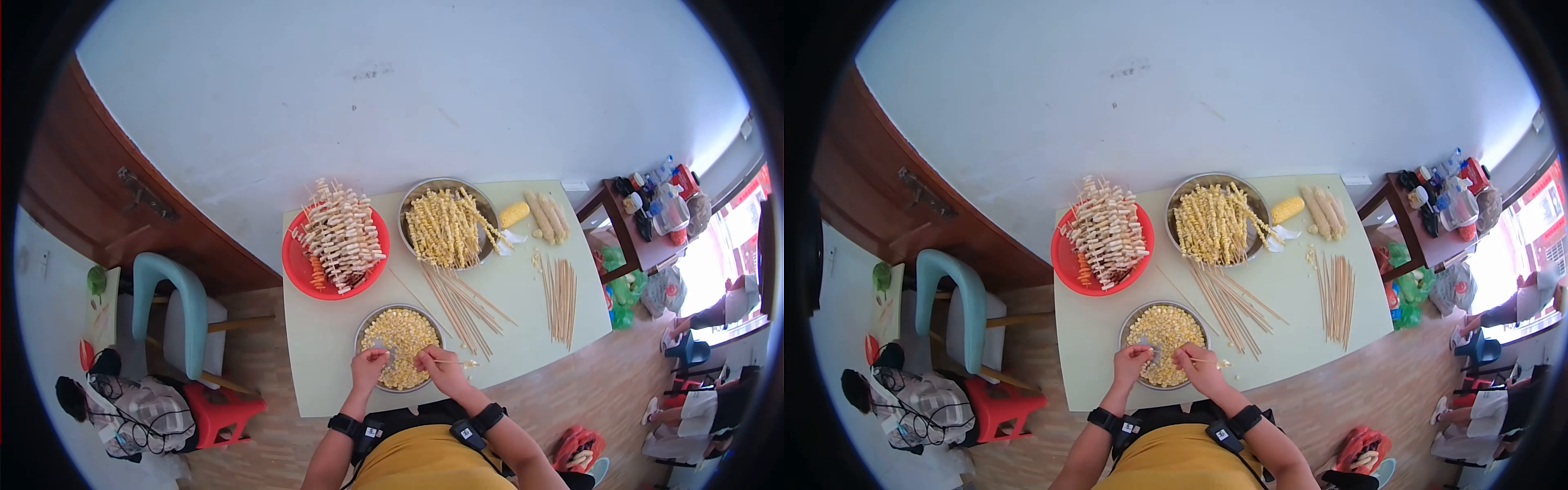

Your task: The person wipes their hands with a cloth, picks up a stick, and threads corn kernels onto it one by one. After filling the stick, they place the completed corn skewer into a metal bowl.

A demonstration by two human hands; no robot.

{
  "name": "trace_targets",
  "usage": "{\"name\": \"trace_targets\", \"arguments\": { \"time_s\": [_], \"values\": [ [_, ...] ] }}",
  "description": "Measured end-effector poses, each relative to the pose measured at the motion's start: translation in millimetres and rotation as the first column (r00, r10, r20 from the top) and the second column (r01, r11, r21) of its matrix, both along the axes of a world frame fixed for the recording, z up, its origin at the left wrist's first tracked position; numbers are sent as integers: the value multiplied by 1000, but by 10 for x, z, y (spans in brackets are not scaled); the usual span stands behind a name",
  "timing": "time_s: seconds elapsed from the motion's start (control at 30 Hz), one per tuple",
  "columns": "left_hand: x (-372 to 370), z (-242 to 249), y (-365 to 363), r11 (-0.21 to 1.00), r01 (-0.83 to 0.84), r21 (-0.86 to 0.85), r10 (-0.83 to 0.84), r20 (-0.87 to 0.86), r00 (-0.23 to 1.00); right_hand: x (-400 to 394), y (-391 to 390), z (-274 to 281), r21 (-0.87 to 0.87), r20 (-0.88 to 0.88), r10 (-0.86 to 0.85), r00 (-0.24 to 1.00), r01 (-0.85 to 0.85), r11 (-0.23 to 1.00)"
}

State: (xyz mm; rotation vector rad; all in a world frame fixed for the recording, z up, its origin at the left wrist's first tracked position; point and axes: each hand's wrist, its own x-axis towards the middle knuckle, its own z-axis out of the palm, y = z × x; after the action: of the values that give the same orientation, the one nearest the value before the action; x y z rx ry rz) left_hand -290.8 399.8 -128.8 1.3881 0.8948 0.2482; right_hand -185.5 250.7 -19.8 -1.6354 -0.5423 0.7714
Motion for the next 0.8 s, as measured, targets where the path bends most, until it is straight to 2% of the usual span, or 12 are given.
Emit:
{"name": "trace_targets", "arguments": {
  "time_s": [0.17, 0.23, 0.37, 0.47, 0.57, 0.63, 0.8],
  "values": [
    [32, 37, -32, 1000, -21, 3, 21, -12, 1000, 13, 2, -1, -16, 38, 11, 999, -10, 1000],
    [44, 45, -22, 1000, -10, 6, 10, -28, 1000, 1, -2, -42, -45, 150, 44, 988, -38, 998],
    [23, 41, -11, 998, 16, 68, -12, -68, 998, -12, 41, 33, -6, 137, 1, 991, -1, 1000],
    [6, 43, -13, 998, -19, 62, 22, -51, 998, -13, 71, 90, 1, 201, 29, 979, -30, 1000],
    [5, 99, -7, 997, -26, 68, 29, -48, 998, -31, 91, 82, -48, 272, 67, 960, -56, 997],
    [2, 195, -37, 995, -25, 101, 28, -31, 999, -34, 94, 87, -120, 388, 137, 912, -98, 988],
    [-10, 119, -25, 991, -20, 135, 18, 13, 1000, -21, 120, 158, -136, 380, 152, 913, -107, 985]
  ]
}}
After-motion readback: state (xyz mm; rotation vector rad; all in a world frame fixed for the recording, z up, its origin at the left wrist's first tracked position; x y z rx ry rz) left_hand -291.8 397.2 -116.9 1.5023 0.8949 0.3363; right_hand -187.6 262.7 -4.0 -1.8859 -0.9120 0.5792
